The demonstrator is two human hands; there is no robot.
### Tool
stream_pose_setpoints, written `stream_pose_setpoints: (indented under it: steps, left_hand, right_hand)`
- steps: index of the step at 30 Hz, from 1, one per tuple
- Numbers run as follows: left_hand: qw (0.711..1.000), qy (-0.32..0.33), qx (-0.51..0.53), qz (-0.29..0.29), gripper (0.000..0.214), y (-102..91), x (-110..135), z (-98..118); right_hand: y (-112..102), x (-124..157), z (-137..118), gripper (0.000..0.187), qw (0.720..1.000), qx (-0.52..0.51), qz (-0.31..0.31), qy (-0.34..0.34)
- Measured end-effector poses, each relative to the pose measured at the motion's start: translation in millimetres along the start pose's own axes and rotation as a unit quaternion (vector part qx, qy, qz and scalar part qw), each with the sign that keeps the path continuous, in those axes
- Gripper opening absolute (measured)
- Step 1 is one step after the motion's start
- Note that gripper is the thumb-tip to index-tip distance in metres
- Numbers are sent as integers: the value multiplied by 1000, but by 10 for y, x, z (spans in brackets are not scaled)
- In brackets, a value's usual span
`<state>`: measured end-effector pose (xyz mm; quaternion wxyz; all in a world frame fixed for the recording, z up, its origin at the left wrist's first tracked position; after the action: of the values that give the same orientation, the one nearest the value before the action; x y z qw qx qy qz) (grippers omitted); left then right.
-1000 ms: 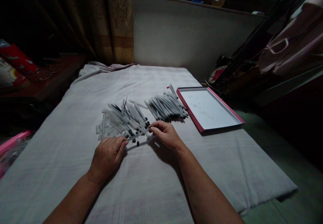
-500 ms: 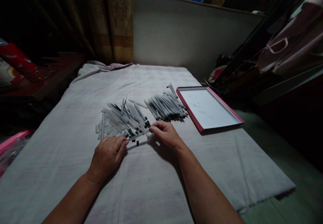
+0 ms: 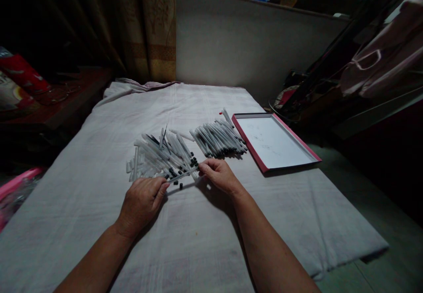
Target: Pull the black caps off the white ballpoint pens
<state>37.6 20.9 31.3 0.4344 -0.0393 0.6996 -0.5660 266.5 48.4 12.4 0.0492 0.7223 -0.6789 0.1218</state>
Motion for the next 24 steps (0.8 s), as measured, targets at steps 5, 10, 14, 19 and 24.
stream_pose_setpoints:
  steps: [5, 10, 14, 19, 24]
  left_hand:
    - [1000, -7, 1, -7, 38, 11, 15, -11]
    - [1000, -22, 8, -16, 41, 23, 19, -10]
    - [999, -24, 11, -21, 42, 23, 12, -1]
    - [999, -24, 15, -24, 41, 26, 6, -2]
    - [999, -17, 14, -30, 42, 22, 0, 0]
  right_hand:
    - [-11, 24, -28, 19, 999, -18, -15, -33]
    - [8, 8, 15, 27, 999, -47, -19, -5]
    - [-13, 7, 9, 30, 1000, 1, 1, 5]
    - [-30, 37, -33, 20, 999, -30, -16, -12]
    - [-40, 44, -63, 13, 998, -37, -13, -39]
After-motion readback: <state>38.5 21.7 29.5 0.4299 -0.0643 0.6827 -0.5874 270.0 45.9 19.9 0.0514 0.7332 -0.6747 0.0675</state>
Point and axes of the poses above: each hand's wrist, its own x-axis away from the middle knuckle, its own y-axis out of the palm, z = x × y, the point moved 4 cm from there along -x, towards the middle knuckle, and after that the axes turned 8 degrees about y, right-handed, at the moved point
